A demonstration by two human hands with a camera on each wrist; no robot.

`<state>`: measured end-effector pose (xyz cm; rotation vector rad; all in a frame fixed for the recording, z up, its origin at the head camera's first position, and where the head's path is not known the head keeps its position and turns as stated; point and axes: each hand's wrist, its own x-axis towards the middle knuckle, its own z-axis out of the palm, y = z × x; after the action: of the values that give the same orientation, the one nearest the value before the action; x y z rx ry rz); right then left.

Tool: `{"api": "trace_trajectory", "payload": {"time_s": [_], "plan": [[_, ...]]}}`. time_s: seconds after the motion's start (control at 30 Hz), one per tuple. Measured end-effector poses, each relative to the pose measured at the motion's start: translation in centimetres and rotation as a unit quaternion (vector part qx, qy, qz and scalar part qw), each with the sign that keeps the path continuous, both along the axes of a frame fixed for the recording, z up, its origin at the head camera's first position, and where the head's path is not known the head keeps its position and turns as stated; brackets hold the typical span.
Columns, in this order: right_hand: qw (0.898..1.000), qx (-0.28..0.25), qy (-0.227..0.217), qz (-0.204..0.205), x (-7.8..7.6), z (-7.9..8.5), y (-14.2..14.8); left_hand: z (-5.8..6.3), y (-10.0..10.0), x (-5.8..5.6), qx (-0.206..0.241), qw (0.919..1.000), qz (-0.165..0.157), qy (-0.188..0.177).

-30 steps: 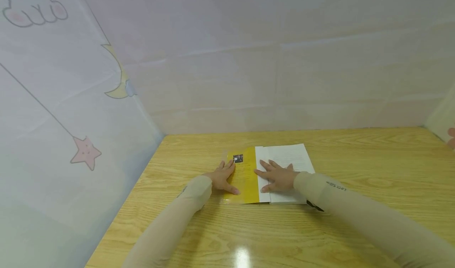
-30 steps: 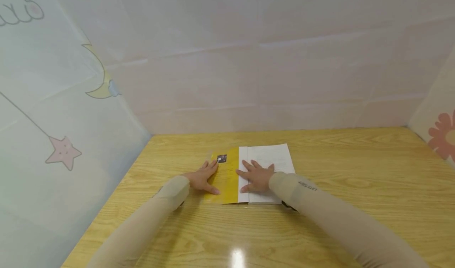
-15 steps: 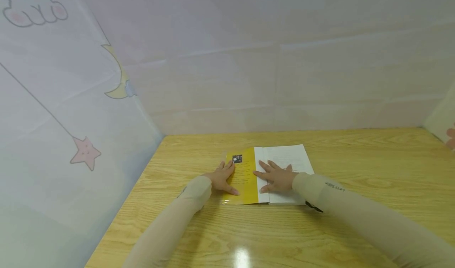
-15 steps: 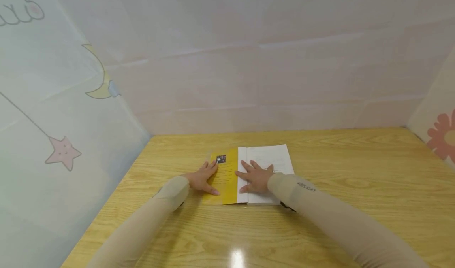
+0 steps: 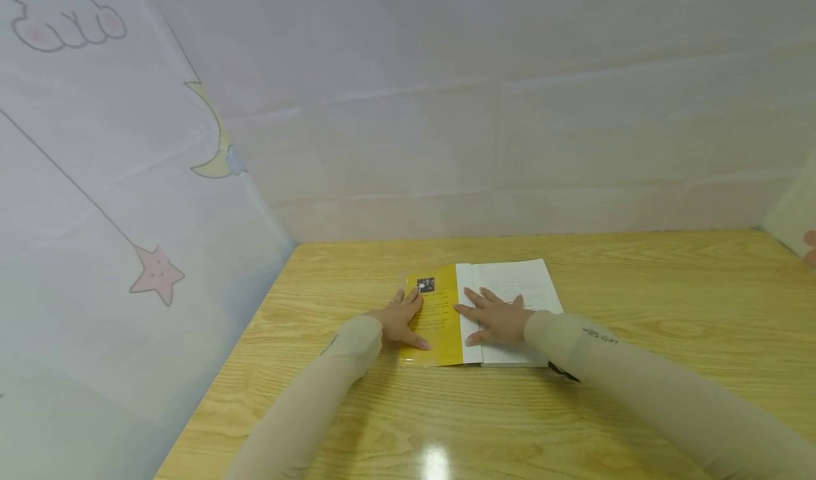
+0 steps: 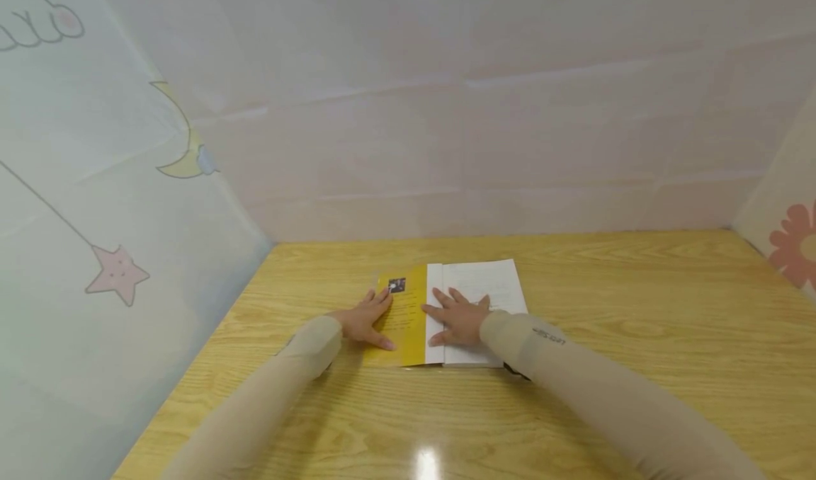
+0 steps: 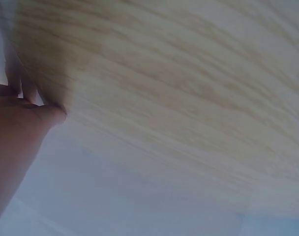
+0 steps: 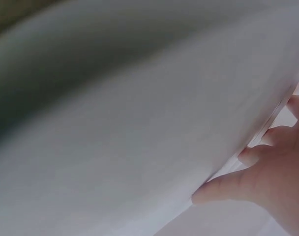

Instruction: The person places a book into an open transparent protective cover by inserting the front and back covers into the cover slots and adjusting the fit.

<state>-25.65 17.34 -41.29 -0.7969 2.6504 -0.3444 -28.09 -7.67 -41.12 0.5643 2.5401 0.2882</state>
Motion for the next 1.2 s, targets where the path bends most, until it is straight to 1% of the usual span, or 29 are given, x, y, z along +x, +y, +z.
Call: {"api": "trace_trajectory", "payload": {"time_s": [0.1, 0.3, 0.4, 0.5, 0.6, 0.83, 0.93, 1.2], "plan": [[1.000, -0.003, 0.001, -0.001, -0.2, -0.4, 0.1, 0.2, 0.1, 0.2, -0.006, 1.0000, 0.000, 0.000], [1.000, -0.008, -0.007, 0.001, -0.8, -0.9, 0.6, 1.6, 0.4, 1.0, -0.010, 0.9999, -0.006, 0.003], [1.000, -0.011, -0.013, 0.007, -1.2, -1.2, 0.8, 1.9, 0.4, 1.2, -0.011, 0.9999, -0.007, 0.005], [1.000, -0.019, -0.019, 0.015, -1.5, -1.5, 1.1, 1.6, 0.4, 1.0, -0.013, 0.9999, -0.010, 0.005], [0.999, -0.031, -0.029, 0.016, -1.5, -1.4, 1.3, 1.3, 0.3, 0.9, -0.010, 0.9999, -0.012, 0.004], [0.998, -0.045, -0.045, -0.009, -0.1, 0.0, 1.0, 1.2, 0.3, 0.9, -0.006, 0.9999, -0.009, 0.000], [0.998, -0.047, -0.045, -0.008, 0.3, 0.6, 1.0, 1.1, 0.3, 0.8, -0.001, 1.0000, -0.006, -0.003], [0.998, -0.039, -0.042, -0.003, 0.2, 0.5, 0.9, 0.3, 0.0, 0.3, 0.003, 1.0000, -0.001, 0.000]]}}
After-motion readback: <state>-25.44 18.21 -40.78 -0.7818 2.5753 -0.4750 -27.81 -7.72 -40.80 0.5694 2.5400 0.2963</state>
